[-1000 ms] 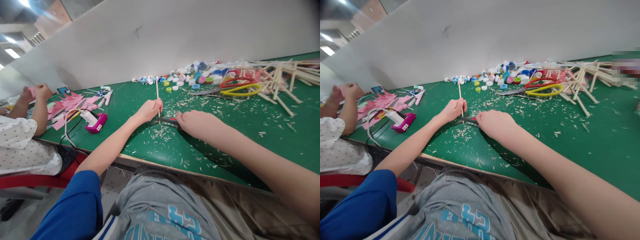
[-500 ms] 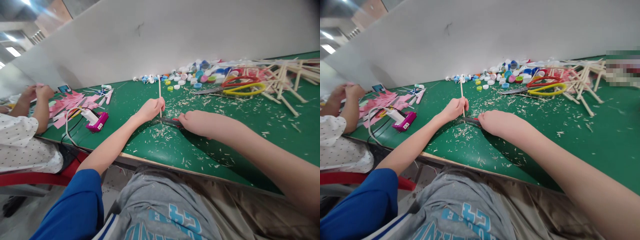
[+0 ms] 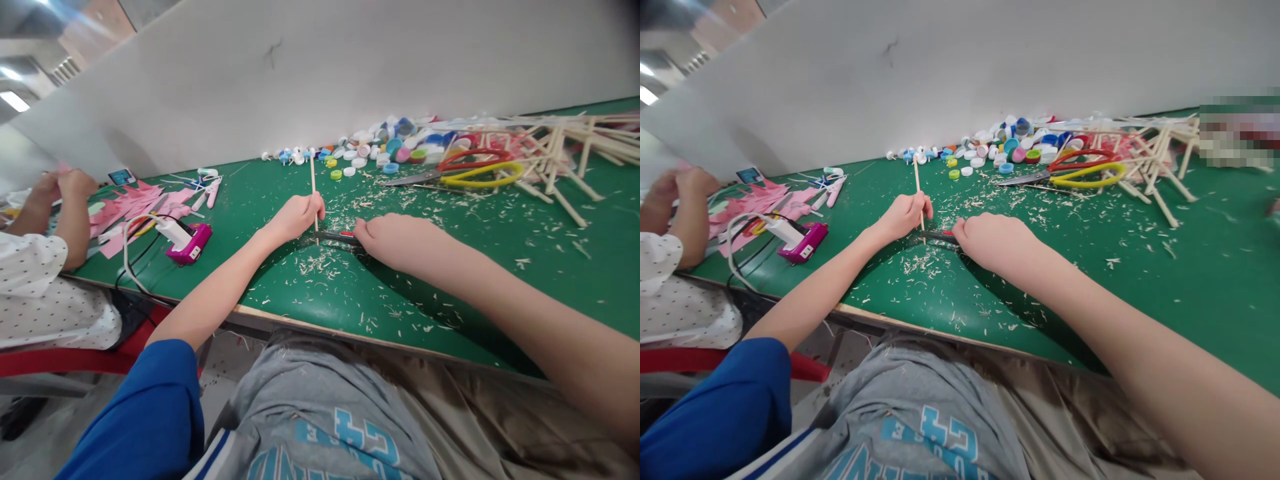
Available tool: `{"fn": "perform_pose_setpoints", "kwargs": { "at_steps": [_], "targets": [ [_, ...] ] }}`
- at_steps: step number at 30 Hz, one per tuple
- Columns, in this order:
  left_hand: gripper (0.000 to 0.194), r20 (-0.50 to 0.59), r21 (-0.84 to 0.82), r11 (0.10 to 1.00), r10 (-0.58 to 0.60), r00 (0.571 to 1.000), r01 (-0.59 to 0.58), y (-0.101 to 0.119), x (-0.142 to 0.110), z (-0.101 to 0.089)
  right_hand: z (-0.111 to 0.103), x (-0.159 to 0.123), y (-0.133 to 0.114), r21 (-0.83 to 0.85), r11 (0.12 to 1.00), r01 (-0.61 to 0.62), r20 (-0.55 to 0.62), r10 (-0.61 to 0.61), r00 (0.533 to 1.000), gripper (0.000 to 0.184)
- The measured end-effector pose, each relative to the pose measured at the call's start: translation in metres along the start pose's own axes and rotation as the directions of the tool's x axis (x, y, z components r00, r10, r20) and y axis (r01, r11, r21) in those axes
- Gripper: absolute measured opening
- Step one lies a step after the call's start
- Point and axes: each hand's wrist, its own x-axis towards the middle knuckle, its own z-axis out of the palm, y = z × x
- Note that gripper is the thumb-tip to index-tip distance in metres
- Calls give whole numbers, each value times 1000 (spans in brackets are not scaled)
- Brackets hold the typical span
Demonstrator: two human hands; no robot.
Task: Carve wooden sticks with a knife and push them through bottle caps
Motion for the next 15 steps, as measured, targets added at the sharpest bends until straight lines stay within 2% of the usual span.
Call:
{"fn": "perform_pose_setpoints", "kwargs": {
  "at_steps": [3,5,9,15],
  "targets": [
    [58,-1,-20,1000,-3,1000,3,-2,0,0,-3,1,-4,-101,994,-33,90,42,995,50],
    [59,-1,-37,999,-13,1000,13,-2,0,0,-4,1,-5,-93,995,-33,92,42,995,49],
    [63,3,-54,998,-20,1000,21,-1,-1,0,-3,2,-5,-110,994,21,74,-13,997,48],
    [64,8,-45,999,-2,1000,3,2,-1,1,-3,4,-3,-111,989,99,113,-86,990,44]
  ]
}}
